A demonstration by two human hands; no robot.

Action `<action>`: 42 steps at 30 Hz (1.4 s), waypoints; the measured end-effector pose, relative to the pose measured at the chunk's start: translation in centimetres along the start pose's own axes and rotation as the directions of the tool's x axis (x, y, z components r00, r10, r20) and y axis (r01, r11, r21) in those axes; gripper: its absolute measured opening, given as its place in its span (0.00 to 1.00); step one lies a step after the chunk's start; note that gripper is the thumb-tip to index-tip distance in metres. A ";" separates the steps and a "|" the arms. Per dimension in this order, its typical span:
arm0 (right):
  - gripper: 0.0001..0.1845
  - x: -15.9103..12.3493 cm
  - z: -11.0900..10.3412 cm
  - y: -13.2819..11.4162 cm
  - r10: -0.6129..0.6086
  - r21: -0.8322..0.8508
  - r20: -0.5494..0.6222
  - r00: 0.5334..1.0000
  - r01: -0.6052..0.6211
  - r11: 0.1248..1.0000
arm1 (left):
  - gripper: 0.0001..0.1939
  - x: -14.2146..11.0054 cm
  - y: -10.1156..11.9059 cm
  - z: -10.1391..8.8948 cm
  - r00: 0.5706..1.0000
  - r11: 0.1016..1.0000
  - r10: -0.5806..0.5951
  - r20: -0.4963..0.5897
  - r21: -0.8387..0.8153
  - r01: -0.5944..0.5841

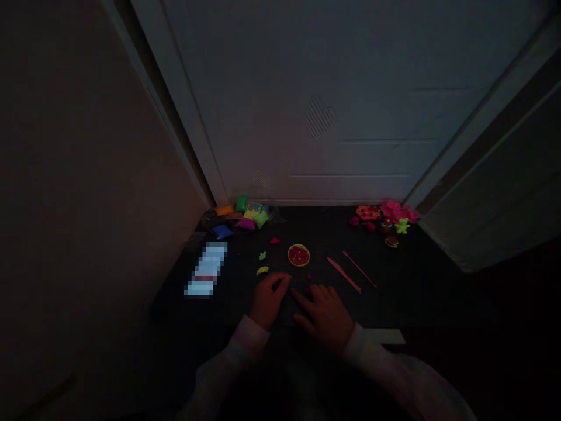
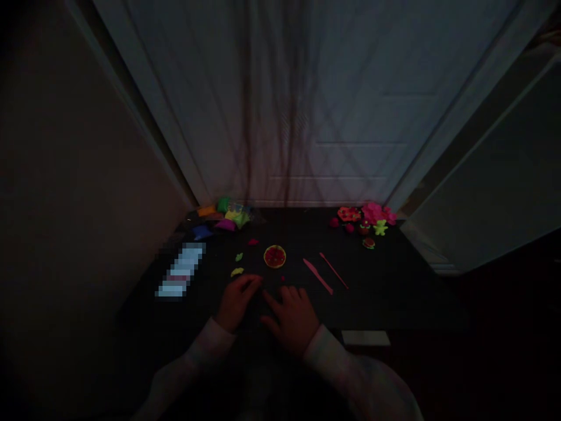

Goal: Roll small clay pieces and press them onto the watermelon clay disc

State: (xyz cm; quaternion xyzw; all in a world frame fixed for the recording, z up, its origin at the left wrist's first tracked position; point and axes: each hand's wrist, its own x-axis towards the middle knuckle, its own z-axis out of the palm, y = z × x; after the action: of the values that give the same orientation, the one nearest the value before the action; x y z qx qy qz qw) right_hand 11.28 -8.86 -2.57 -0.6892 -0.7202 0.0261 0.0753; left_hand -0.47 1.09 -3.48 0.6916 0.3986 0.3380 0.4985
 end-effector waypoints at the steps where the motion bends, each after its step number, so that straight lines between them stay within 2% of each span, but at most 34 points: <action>1: 0.24 0.0 0.0 0.0 0.003 -0.007 -0.002 1.000 -0.003 1.000 | 0.10 0.0 0.0 0.0 1.000 1.000 0.001 0.002 0.001 -0.001; 16: 0.23 -0.1 -0.1 0.0 -0.018 -0.021 0.002 1.000 0.018 1.000 | 0.08 0.0 0.0 0.0 1.000 1.000 0.012 -0.001 0.007 -0.012; 21: 0.23 -0.1 0.2 0.5 -0.027 0.050 -0.005 1.000 0.028 0.998 | 0.10 0.0 -0.1 0.0 1.000 1.000 0.006 -0.004 0.006 -0.006; 25: 0.21 0.1 0.6 1.0 0.013 0.114 -0.052 0.999 -0.006 0.993 | 0.09 0.0 -0.2 0.1 1.000 1.000 0.011 -0.014 0.015 -0.011; 36: 0.15 0.8 1.4 1.1 0.130 0.152 -0.104 0.986 -0.113 0.982 | 0.07 -0.1 0.2 0.1 0.998 0.997 0.060 0.006 0.058 -0.060; 42: 0.15 0.5 1.3 1.2 0.125 0.201 -0.113 0.986 -0.100 0.975 | 0.07 0.0 -0.2 0.1 0.997 0.994 0.076 0.022 0.078 -0.077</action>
State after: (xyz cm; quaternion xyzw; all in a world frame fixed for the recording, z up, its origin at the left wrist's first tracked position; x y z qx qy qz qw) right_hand 12.27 -8.18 -4.01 -0.7186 -0.6678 0.0572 0.1855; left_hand -0.42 1.08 -3.67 0.7286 0.3800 0.3344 0.4613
